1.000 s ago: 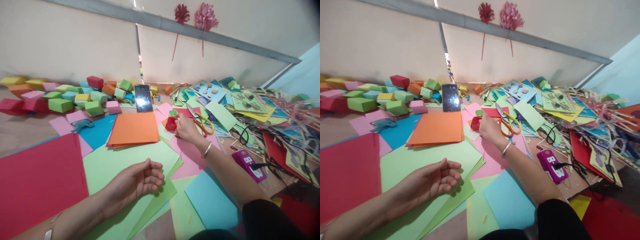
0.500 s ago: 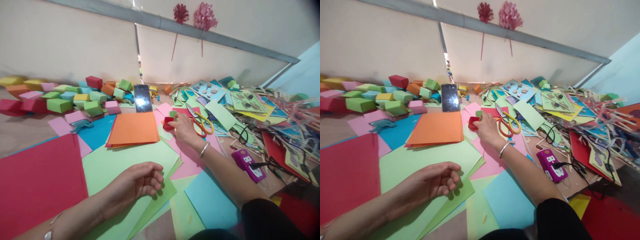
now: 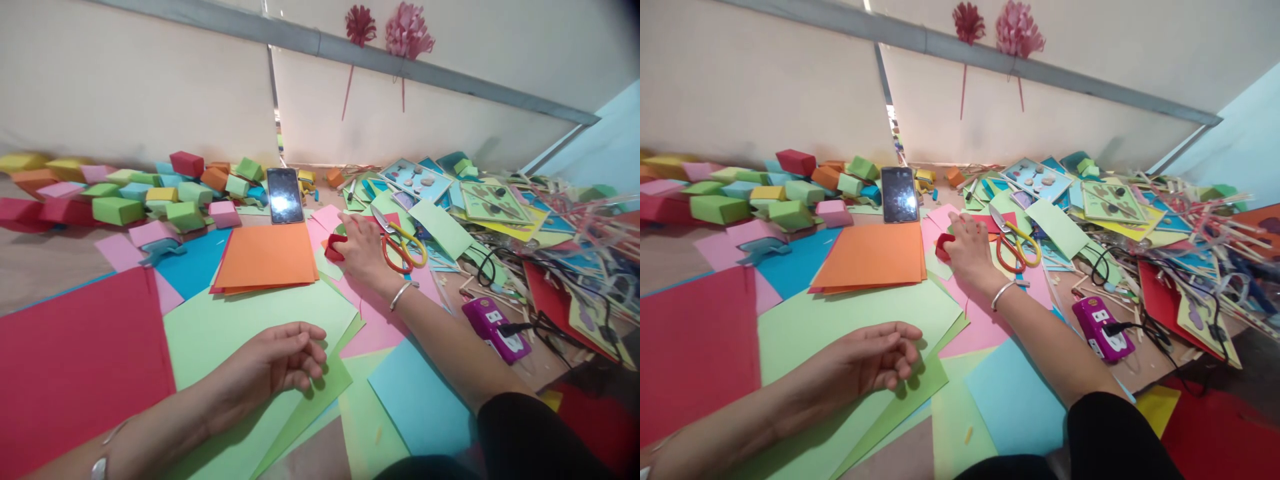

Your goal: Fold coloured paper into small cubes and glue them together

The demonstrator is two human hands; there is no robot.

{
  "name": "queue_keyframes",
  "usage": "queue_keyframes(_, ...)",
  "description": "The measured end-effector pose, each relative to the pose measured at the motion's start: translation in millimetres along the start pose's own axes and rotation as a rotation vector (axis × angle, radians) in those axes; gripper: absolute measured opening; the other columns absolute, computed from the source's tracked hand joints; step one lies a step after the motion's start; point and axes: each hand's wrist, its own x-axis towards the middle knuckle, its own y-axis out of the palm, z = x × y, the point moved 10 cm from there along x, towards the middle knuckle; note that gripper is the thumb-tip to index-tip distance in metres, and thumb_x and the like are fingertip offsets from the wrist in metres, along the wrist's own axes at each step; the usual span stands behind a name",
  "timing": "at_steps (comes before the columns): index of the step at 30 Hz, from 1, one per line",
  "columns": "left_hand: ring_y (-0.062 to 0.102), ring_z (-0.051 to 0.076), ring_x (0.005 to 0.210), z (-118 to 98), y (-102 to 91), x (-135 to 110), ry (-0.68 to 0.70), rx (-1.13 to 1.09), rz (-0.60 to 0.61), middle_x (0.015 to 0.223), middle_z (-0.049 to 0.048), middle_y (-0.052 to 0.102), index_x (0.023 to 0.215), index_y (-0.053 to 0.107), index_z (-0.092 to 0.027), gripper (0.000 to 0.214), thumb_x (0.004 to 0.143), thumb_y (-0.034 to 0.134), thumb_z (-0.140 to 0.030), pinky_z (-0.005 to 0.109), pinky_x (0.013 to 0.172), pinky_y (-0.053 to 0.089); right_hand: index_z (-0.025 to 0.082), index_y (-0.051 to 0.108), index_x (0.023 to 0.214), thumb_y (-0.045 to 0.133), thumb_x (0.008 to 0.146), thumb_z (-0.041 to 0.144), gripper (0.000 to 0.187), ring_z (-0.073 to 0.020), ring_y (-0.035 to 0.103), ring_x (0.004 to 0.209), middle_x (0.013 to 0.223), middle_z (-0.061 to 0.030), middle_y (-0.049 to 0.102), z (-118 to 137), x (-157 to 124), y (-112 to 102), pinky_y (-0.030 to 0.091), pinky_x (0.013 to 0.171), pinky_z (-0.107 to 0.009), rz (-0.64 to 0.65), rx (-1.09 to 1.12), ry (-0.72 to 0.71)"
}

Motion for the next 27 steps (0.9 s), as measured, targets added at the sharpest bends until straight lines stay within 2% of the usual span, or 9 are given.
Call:
queue_keyframes(5, 0.067, 0.015, 0.068, 0.4, 1.7, 0.0, -0.010, 0.024, -0.004, 0.081, 0.0083, 0.072, 0.093, 0.070, -0.012, 0.024, 0.078, 0.079, -0.029, 0.024, 0.061, 0.052, 0.018, 0.076, 0.092, 0.050, 0.095, 0.022, 0.026, -0.0347, 0.026, 0.143, 0.156, -0.0142, 0.038, 2.9, -0.9, 0.4, 0.028, 0.107, -0.051, -0.041, 0.031, -0.011)
queue_keyframes(8, 0.069, 0.016, 0.069, 0.9, 4.5, 1.9, -0.028, 0.048, 0.066, 0.082, 0.0098, 0.072, 0.092, 0.070, -0.012, 0.021, 0.082, 0.076, -0.029, 0.025, 0.062, 0.054, 0.018, 0.076, 0.088, 0.048, 0.096, 0.024, 0.030, -0.0328, 0.032, 0.140, 0.153, -0.0124, 0.043, -5.6, -3.9, -12.5, 0.031, 0.106, -0.048, -0.172, 0.067, 0.041)
queue_keyframes(11, 0.072, 0.019, 0.076, 3.4, 13.3, 2.1, -0.077, 0.107, 0.261, 0.086, 0.0123, 0.074, 0.093, 0.071, -0.011, 0.022, 0.085, 0.074, -0.031, 0.028, 0.067, 0.057, 0.019, 0.075, 0.082, 0.039, 0.099, 0.018, 0.039, -0.0282, 0.039, 0.136, 0.146, -0.0108, 0.052, -16.1, -10.5, -33.7, 0.031, 0.108, -0.046, -0.370, 0.150, 0.100)
queue_keyframes(14, 0.073, 0.023, 0.087, 7.5, 22.8, -2.9, -0.133, 0.184, 0.480, 0.095, 0.0146, 0.074, 0.101, 0.072, -0.011, 0.028, 0.084, 0.075, -0.032, 0.031, 0.074, 0.058, 0.017, 0.073, 0.078, 0.041, 0.097, 0.016, 0.037, -0.0282, 0.045, 0.132, 0.139, -0.0134, 0.058, -7.8, -15.0, -46.9, 0.033, 0.109, -0.049, -0.453, 0.355, 0.041)
queue_keyframes(17, 0.073, 0.025, 0.092, 7.4, 21.5, -2.3, -0.131, 0.247, 0.498, 0.098, 0.0140, 0.075, 0.106, 0.073, -0.014, 0.031, 0.082, 0.075, -0.033, 0.034, 0.077, 0.059, 0.019, 0.073, 0.072, 0.045, 0.094, 0.013, 0.035, -0.0224, 0.057, 0.121, 0.123, -0.0102, 0.069, 35.6, -23.8, -56.6, 0.044, 0.104, -0.041, -0.406, 0.525, -0.168)
queue_keyframes(20, 0.072, 0.030, 0.093, 6.1, 6.7, 3.9, -0.109, 0.453, 0.303, 0.097, 0.0149, 0.075, 0.101, 0.076, -0.013, 0.035, 0.084, 0.065, -0.041, 0.040, 0.080, 0.059, 0.017, 0.071, 0.064, 0.050, 0.094, 0.017, 0.036, -0.0135, 0.069, 0.091, 0.086, -0.0009, 0.076, 106.6, -50.7, -64.9, 0.058, 0.085, -0.028, -0.288, 0.620, -0.484)
queue_keyframes(22, 0.070, 0.032, 0.100, 2.5, 0.4, 3.8, -0.087, 0.594, 0.215, 0.102, 0.0164, 0.076, 0.098, 0.078, -0.015, 0.046, 0.086, 0.054, -0.052, 0.042, 0.086, 0.057, 0.021, 0.068, 0.059, 0.060, 0.090, 0.020, 0.032, -0.0099, 0.069, 0.072, 0.069, 0.0058, 0.073, 149.2, -74.4, -68.6, 0.058, 0.074, -0.021, -0.212, 0.652, -0.659)
queue_keyframes(25, 0.064, 0.033, 0.117, -0.2, 14.3, -4.8, -0.038, 0.585, 0.372, 0.119, 0.0117, 0.074, 0.112, 0.076, -0.022, 0.066, 0.074, 0.060, -0.074, 0.045, 0.100, 0.049, 0.028, 0.068, 0.059, 0.077, 0.074, 0.016, 0.022, -0.0089, 0.064, 0.058, 0.060, 0.0096, 0.069, 201.3, -117.0, -62.1, 0.052, 0.059, -0.016, 0.014, 0.575, -1.009)
queue_keyframes(27, 0.060, 0.036, 0.124, -3.0, 27.1, -13.7, 0.031, 0.548, 0.542, 0.124, 0.0072, 0.072, 0.119, 0.073, -0.026, 0.080, 0.057, 0.076, -0.075, 0.047, 0.106, 0.043, 0.027, 0.070, 0.065, 0.075, 0.073, 0.011, 0.019, -0.0105, 0.067, 0.069, 0.070, 0.0073, 0.073, 211.4, -141.9, -50.9, 0.051, 0.065, -0.019, 0.154, 0.417, -1.180)
